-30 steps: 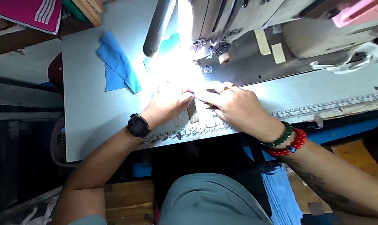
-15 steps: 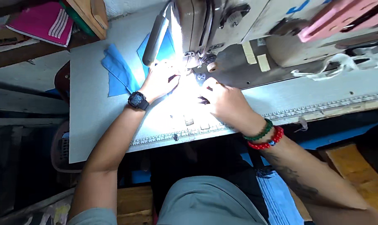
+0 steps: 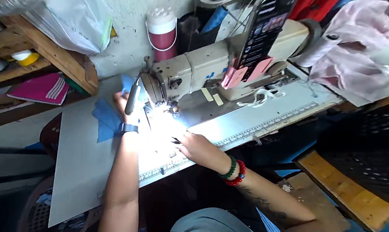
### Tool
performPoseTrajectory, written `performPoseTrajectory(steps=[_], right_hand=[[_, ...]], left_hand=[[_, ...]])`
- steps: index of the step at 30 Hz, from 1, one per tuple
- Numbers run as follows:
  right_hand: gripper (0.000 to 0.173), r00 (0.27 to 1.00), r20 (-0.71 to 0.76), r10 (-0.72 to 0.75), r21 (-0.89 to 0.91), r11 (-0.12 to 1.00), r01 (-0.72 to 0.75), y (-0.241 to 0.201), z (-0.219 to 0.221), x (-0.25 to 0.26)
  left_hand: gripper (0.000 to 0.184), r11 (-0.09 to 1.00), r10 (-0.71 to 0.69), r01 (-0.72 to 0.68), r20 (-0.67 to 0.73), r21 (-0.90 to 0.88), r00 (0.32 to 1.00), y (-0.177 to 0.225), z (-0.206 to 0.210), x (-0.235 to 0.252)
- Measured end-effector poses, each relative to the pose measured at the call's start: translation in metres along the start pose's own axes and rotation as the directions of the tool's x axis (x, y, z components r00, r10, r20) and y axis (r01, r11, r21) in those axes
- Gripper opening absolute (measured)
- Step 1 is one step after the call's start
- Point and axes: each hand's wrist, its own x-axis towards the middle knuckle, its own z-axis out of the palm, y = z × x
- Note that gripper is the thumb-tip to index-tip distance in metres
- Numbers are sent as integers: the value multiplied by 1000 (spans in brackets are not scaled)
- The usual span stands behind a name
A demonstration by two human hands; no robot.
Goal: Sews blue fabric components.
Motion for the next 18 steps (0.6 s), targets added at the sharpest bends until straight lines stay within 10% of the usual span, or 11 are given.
performPoseTrajectory(steps=[12, 18], right_hand=[[45, 996, 8, 86, 124, 989, -87, -37, 30, 74], [33, 950, 86, 299, 759, 598, -257, -32, 18, 62]], left_hand=[[34, 920, -74, -36, -264, -389, 962, 6, -65, -61], [35, 643, -353, 219, -31, -734, 935, 52, -110, -109]])
